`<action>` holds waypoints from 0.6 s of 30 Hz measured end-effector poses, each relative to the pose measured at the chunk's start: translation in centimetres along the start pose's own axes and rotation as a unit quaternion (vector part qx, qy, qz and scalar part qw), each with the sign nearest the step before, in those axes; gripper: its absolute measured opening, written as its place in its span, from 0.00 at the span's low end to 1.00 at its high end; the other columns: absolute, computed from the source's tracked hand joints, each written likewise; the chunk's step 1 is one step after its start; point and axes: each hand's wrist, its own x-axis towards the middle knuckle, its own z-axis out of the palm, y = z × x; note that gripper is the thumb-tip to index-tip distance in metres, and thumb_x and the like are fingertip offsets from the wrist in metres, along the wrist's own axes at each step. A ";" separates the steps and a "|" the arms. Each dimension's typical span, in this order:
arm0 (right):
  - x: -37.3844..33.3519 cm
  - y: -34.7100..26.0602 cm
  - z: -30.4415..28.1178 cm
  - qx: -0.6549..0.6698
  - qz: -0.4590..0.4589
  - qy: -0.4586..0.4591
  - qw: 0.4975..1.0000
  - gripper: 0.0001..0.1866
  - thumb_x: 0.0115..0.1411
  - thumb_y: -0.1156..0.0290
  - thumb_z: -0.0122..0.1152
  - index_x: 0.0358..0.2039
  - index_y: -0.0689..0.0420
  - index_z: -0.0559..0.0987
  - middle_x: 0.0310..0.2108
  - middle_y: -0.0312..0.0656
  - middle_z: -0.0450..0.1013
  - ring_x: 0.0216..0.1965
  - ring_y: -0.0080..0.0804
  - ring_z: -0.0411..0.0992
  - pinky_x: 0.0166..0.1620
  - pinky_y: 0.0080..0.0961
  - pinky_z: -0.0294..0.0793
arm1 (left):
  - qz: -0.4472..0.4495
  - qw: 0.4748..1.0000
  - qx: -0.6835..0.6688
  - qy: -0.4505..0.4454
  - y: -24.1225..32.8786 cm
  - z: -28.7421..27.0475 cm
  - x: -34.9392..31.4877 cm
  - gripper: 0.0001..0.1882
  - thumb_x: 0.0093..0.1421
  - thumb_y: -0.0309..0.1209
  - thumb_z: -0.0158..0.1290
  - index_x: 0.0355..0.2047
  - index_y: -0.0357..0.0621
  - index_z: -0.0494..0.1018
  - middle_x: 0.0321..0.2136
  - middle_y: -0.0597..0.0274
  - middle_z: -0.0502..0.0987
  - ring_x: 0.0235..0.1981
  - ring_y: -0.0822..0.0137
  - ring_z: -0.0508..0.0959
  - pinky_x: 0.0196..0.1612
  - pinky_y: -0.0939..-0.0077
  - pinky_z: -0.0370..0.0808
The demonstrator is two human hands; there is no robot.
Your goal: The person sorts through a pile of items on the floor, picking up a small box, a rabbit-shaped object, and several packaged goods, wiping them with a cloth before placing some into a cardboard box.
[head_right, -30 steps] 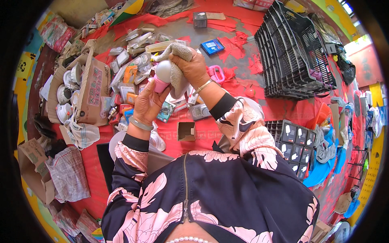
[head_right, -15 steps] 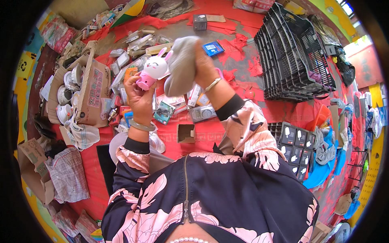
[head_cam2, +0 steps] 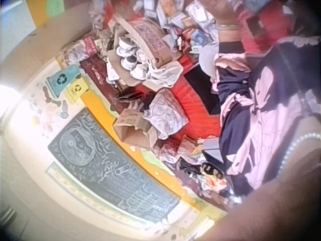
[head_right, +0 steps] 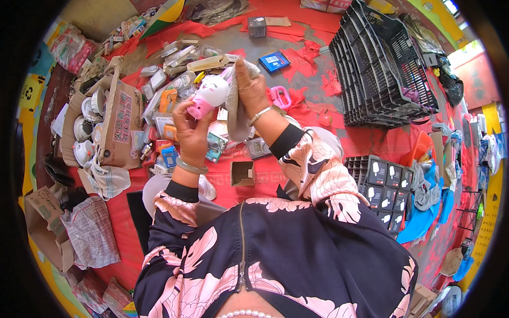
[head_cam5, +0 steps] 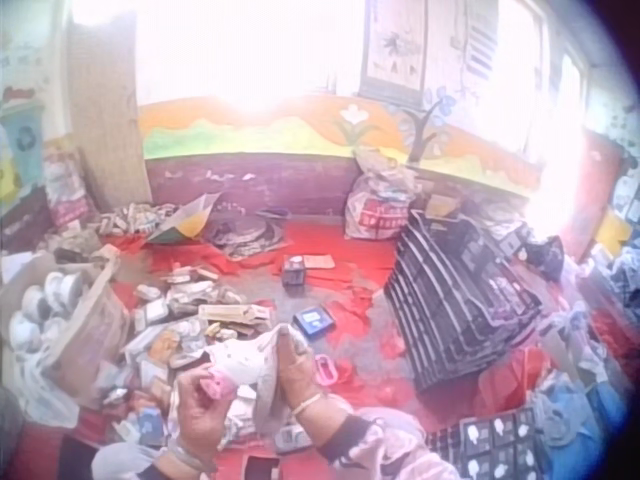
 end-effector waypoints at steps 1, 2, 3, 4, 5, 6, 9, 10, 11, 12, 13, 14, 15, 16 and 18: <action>0.1 -0.4 0.3 0.006 -0.019 0.016 1.000 0.29 0.51 0.38 0.55 0.33 0.56 0.74 0.28 0.37 0.72 0.25 0.25 0.71 0.29 0.23 0.72 | -0.042 0.997 -0.068 0.014 0.3 -0.5 0.4 0.20 0.54 0.18 0.53 0.45 0.46 0.61 0.45 0.55 0.67 0.47 0.65 0.69 0.51 0.72 0.67; 0.4 -0.9 0.1 0.065 0.018 0.006 0.998 0.30 0.51 0.38 0.54 0.35 0.57 0.74 0.29 0.38 0.73 0.26 0.27 0.72 0.31 0.24 0.73 | -0.084 0.987 -0.135 0.028 0.4 -1.0 0.7 0.20 0.54 0.17 0.53 0.45 0.46 0.61 0.44 0.56 0.68 0.46 0.66 0.70 0.51 0.73 0.68; 0.8 -1.6 -0.3 0.125 0.055 -0.003 0.991 0.31 0.51 0.38 0.53 0.36 0.57 0.73 0.30 0.38 0.73 0.27 0.28 0.72 0.33 0.25 0.74 | -0.116 0.976 -0.183 0.033 0.2 -1.5 1.1 0.18 0.56 0.21 0.52 0.45 0.44 0.61 0.43 0.55 0.70 0.43 0.64 0.74 0.50 0.70 0.71; 1.2 -2.0 -0.8 0.182 0.092 -0.011 0.979 0.32 0.52 0.37 0.52 0.37 0.57 0.73 0.31 0.39 0.73 0.28 0.29 0.73 0.34 0.27 0.74 | -0.156 0.957 -0.243 0.018 0.3 -1.6 1.2 0.17 0.57 0.23 0.51 0.46 0.44 0.61 0.44 0.54 0.70 0.42 0.63 0.74 0.49 0.69 0.72; 1.4 -2.1 -1.0 0.212 0.100 -0.073 0.969 0.37 0.49 0.34 0.51 0.44 0.56 0.70 0.38 0.41 0.72 0.37 0.31 0.72 0.40 0.29 0.74 | -0.196 0.933 -0.302 0.002 0.6 -1.7 1.4 0.17 0.58 0.25 0.51 0.46 0.43 0.61 0.44 0.53 0.71 0.41 0.61 0.75 0.48 0.68 0.72; 1.0 -1.7 -1.0 0.223 0.107 -0.115 0.962 0.38 0.49 0.33 0.51 0.46 0.56 0.69 0.40 0.41 0.71 0.39 0.31 0.71 0.42 0.30 0.73 | -0.235 0.903 -0.358 -0.014 0.7 -1.7 1.5 0.16 0.59 0.28 0.50 0.47 0.42 0.60 0.45 0.52 0.71 0.40 0.60 0.76 0.47 0.68 0.73; -1.4 -0.9 0.8 0.263 0.108 -0.244 0.927 0.41 0.47 0.35 0.55 0.52 0.53 0.65 0.45 0.39 0.68 0.48 0.29 0.67 0.48 0.30 0.69 | -0.361 0.781 -0.499 -0.106 -0.5 -1.6 0.4 0.21 0.63 0.40 0.43 0.52 0.43 0.59 0.43 0.49 0.72 0.38 0.59 0.77 0.41 0.65 0.76; -1.7 -0.4 1.3 0.274 0.105 -0.274 0.916 0.37 0.49 0.39 0.58 0.50 0.54 0.66 0.43 0.39 0.69 0.44 0.29 0.69 0.45 0.28 0.71 | -0.403 0.712 -0.557 -0.143 -0.8 -1.6 0.1 0.22 0.64 0.43 0.42 0.52 0.43 0.60 0.42 0.49 0.73 0.36 0.59 0.78 0.40 0.66 0.77; -1.7 -0.5 1.2 0.242 0.098 -0.265 0.928 0.35 0.49 0.42 0.59 0.49 0.54 0.67 0.42 0.39 0.70 0.42 0.28 0.69 0.43 0.27 0.71 | -0.421 0.735 -0.521 -0.105 -1.0 -1.4 -0.3 0.24 0.63 0.48 0.39 0.52 0.43 0.62 0.39 0.48 0.75 0.32 0.59 0.79 0.37 0.68 0.77; -1.5 -0.5 1.0 0.210 0.092 -0.257 0.939 0.33 0.50 0.44 0.61 0.48 0.54 0.68 0.40 0.38 0.71 0.40 0.28 0.70 0.41 0.26 0.72 | -0.419 0.732 -0.524 -0.117 -1.2 -1.4 -0.4 0.24 0.63 0.47 0.39 0.52 0.44 0.62 0.39 0.48 0.75 0.32 0.60 0.79 0.36 0.68 0.77; -1.5 -0.5 1.1 0.210 0.099 -0.238 0.943 0.32 0.50 0.44 0.61 0.47 0.55 0.69 0.39 0.38 0.71 0.38 0.28 0.71 0.40 0.26 0.72 | -0.419 0.730 -0.525 -0.130 -1.4 -1.6 -0.2 0.24 0.63 0.47 0.39 0.52 0.44 0.62 0.39 0.48 0.75 0.32 0.60 0.79 0.36 0.68 0.77; -1.5 -0.5 1.3 0.209 0.106 -0.220 0.947 0.31 0.50 0.44 0.61 0.46 0.55 0.70 0.38 0.38 0.71 0.37 0.28 0.71 0.39 0.26 0.73 | -0.418 0.727 -0.526 -0.142 -1.5 -1.7 -0.1 0.23 0.63 0.47 0.40 0.52 0.44 0.61 0.39 0.48 0.75 0.33 0.60 0.79 0.36 0.69 0.77; -1.5 -0.5 1.5 0.208 0.113 -0.201 0.950 0.30 0.50 0.45 0.61 0.45 0.55 0.70 0.37 0.38 0.72 0.35 0.28 0.71 0.38 0.26 0.73 | -0.420 0.731 -0.522 -0.133 -1.4 -1.7 -0.2 0.23 0.63 0.46 0.41 0.51 0.42 0.62 0.39 0.48 0.75 0.32 0.61 0.78 0.36 0.70 0.77; -1.4 -0.4 1.5 0.208 0.107 -0.185 0.955 0.30 0.50 0.44 0.61 0.45 0.55 0.70 0.37 0.39 0.72 0.35 0.29 0.72 0.38 0.26 0.73 | -0.421 0.734 -0.518 -0.126 -1.0 -1.5 -0.2 0.23 0.63 0.45 0.42 0.51 0.41 0.62 0.38 0.49 0.75 0.32 0.62 0.78 0.35 0.72 0.76; -1.1 -0.2 1.5 0.206 0.095 -0.153 0.962 0.31 0.49 0.43 0.60 0.44 0.54 0.71 0.37 0.39 0.72 0.35 0.30 0.72 0.38 0.27 0.73 | -0.423 0.743 -0.507 -0.114 -0.9 -1.3 -0.2 0.22 0.63 0.43 0.43 0.50 0.40 0.63 0.38 0.50 0.74 0.32 0.63 0.77 0.35 0.73 0.76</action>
